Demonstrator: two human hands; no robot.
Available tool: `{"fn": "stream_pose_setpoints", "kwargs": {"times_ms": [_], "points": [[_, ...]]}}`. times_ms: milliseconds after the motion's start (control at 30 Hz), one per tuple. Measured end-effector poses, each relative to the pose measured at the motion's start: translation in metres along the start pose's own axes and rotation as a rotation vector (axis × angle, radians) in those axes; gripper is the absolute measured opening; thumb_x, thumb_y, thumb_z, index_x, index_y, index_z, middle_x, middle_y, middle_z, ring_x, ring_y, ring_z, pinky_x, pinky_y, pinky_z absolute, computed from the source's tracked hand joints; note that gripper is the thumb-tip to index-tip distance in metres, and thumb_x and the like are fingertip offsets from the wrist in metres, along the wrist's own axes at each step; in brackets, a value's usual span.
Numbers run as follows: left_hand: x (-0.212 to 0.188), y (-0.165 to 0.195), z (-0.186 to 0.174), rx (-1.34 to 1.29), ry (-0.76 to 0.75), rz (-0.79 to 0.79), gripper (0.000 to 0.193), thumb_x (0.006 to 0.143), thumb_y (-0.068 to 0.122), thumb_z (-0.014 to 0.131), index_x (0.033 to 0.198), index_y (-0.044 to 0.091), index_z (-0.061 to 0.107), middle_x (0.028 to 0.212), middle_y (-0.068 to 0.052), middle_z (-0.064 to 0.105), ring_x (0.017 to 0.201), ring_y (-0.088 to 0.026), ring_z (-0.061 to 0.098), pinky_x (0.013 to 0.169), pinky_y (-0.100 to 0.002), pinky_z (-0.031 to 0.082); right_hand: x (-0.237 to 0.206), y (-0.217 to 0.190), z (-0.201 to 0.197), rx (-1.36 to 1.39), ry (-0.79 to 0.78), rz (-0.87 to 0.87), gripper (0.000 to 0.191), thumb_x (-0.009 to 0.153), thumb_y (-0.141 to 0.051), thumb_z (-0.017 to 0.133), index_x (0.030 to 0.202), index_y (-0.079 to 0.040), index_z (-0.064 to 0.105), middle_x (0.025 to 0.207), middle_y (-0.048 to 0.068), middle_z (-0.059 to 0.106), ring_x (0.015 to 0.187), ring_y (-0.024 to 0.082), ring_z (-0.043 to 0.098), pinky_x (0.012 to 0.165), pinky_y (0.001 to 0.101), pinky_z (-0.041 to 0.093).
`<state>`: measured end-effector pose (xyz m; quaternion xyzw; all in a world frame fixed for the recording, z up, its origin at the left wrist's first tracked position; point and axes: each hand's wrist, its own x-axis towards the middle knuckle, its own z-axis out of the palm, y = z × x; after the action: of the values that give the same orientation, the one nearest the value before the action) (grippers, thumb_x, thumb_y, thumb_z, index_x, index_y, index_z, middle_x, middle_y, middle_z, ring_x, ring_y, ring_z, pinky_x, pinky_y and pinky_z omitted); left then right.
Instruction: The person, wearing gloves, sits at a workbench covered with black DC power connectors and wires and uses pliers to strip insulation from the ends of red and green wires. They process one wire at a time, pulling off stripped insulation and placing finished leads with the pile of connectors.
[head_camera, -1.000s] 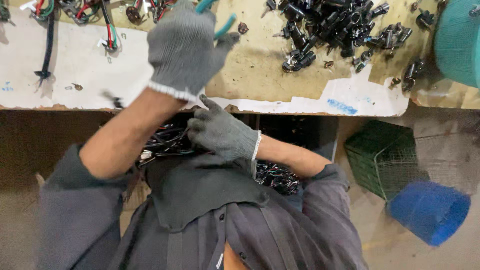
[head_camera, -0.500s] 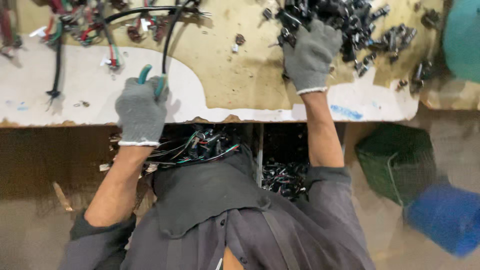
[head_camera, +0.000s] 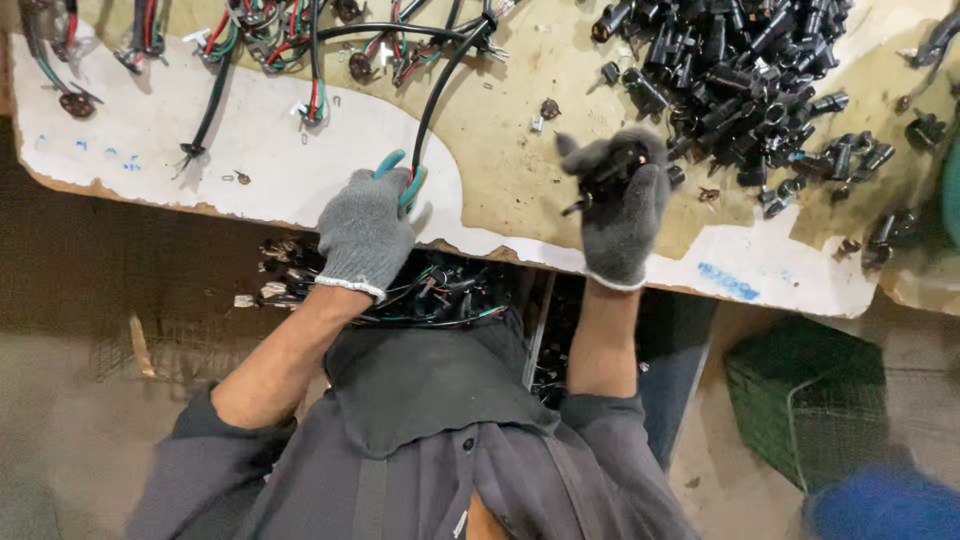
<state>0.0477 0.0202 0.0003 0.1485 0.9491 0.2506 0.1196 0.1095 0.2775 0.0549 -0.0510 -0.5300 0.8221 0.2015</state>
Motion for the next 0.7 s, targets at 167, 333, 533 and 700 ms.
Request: {"fn": "stream_pose_setpoints", "kwargs": {"times_ms": [167, 333, 533, 700], "points": [[0.004, 0.018, -0.028, -0.01, 0.096, 0.12, 0.029, 0.093, 0.021, 0.075, 0.122, 0.014, 0.077, 0.093, -0.019, 0.07, 0.076, -0.037, 0.071, 0.066, -0.049, 0.055, -0.029, 0.0, 0.037, -0.317, -0.125, 0.266, 0.032, 0.102, -0.037, 0.073, 0.101, -0.008, 0.059, 0.073, -0.001, 0.052, 0.064, 0.015, 0.053, 0.07, 0.0422, 0.055], [-0.012, 0.035, -0.1, -0.891, -0.252, -0.179, 0.033, 0.088, 0.013, 0.076, 0.121, 0.012, 0.074, 0.093, -0.012, 0.08, 0.074, -0.017, 0.075, 0.068, -0.032, 0.062, -0.028, -0.002, 0.044, -1.096, -0.55, -0.145, 0.049, 0.078, -0.044, 0.094, 0.095, -0.01, 0.062, 0.076, 0.005, 0.058, 0.069, 0.024, 0.06, 0.068, 0.0379, 0.048], [-0.023, 0.064, -0.107, -0.872, -0.181, 0.164, 0.025, 0.089, 0.005, 0.076, 0.113, 0.001, 0.077, 0.098, -0.009, 0.078, 0.082, -0.013, 0.073, 0.073, -0.028, 0.06, -0.029, 0.009, 0.042, -0.851, -0.684, -0.158, 0.076, 0.082, -0.063, 0.081, 0.127, -0.005, 0.065, 0.098, 0.007, 0.069, 0.087, 0.028, 0.07, 0.081, 0.0369, 0.055], [-0.023, 0.05, -0.092, -0.967, -0.219, 0.154, 0.023, 0.093, 0.008, 0.077, 0.115, 0.004, 0.076, 0.1, -0.007, 0.079, 0.087, -0.011, 0.073, 0.077, -0.028, 0.061, -0.033, 0.015, 0.041, -0.995, -0.641, -0.063, 0.077, 0.067, -0.067, 0.084, 0.111, -0.006, 0.068, 0.083, 0.007, 0.068, 0.077, 0.029, 0.069, 0.076, 0.0386, 0.052]]}}
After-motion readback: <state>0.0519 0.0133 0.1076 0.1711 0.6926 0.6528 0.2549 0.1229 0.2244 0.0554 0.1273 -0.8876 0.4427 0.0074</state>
